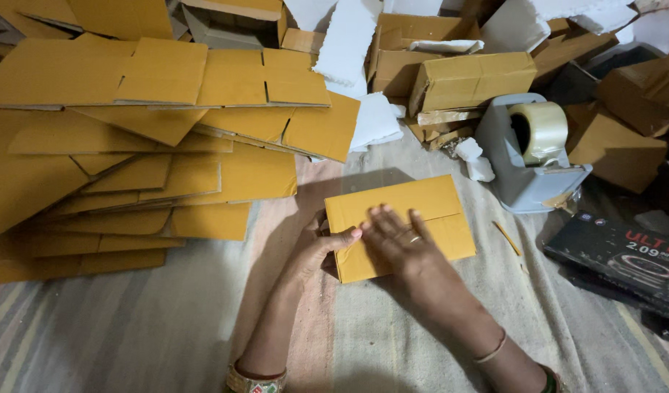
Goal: The person picks up flat, pre-cut cardboard boxes one at a time from a pile, opens and folds the flaps to form each box, presses the folds flat, and stacks the finished boxes on the bed beside the pile.
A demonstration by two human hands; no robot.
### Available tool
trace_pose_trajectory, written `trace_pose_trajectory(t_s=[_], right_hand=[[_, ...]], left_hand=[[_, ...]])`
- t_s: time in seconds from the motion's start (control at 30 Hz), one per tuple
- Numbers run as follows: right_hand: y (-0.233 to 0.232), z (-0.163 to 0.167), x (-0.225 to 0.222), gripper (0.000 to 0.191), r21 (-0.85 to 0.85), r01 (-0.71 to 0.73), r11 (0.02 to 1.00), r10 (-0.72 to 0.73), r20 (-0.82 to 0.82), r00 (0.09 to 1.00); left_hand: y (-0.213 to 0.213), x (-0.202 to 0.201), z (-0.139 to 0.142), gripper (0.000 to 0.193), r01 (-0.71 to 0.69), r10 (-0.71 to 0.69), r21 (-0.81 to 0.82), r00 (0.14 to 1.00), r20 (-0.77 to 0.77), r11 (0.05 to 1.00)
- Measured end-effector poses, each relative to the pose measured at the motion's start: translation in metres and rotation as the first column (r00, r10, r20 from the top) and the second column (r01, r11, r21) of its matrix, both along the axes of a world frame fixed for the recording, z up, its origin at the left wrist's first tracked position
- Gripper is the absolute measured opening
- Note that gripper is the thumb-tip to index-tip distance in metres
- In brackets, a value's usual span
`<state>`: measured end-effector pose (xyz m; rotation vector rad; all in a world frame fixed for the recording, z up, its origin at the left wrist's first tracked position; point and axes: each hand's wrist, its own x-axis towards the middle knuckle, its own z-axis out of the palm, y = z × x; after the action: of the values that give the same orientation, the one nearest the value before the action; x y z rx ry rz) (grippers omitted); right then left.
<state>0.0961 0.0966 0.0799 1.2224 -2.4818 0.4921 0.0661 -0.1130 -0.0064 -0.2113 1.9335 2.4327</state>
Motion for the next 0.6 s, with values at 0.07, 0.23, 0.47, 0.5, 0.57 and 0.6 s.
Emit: trace_pose_trajectory(t_s=[0.07,0.23,0.47,0.5,0.57,0.6], right_hand=[[-0.002,-0.002,0.000,0.077,0.030,-0.040,0.999,0.040,-0.013,0.999],[0.021,-0.025,-0.017,0.081,-0.037,0.206,0.978,-0.206,0.005,0.979],[0.059,-0.026,-0.050,0.043,0.043,0.542,0.839,-0.528,-0.173,0.831],[0.055,-0.024,-0.048,0.042,0.073,0.562,0.824,-0.536,-0.220,0.815],[0.042,-0.019,-0.037,0.053,0.098,0.510,0.855,-0.470,-0.273,0.840],[0.035,-0.018,-0.025,0.065,0.094,0.434,0.896,-0.394,-0.280,0.875]], left_hand=[[0.000,0.001,0.001,0.082,-0.007,0.007,0.019,1.000,0.013,1.000],[0.000,-0.003,-0.002,0.082,-0.011,0.009,0.042,0.999,0.031,0.999],[0.000,-0.004,-0.003,0.092,-0.036,0.035,0.035,0.998,0.044,0.999],[0.000,-0.003,-0.002,0.092,-0.035,0.033,0.047,0.998,0.048,0.998],[0.000,-0.002,0.000,0.091,-0.030,0.030,0.007,0.999,0.028,1.000],[0.000,-0.002,0.001,0.090,-0.028,0.028,-0.013,0.999,0.019,1.000]])
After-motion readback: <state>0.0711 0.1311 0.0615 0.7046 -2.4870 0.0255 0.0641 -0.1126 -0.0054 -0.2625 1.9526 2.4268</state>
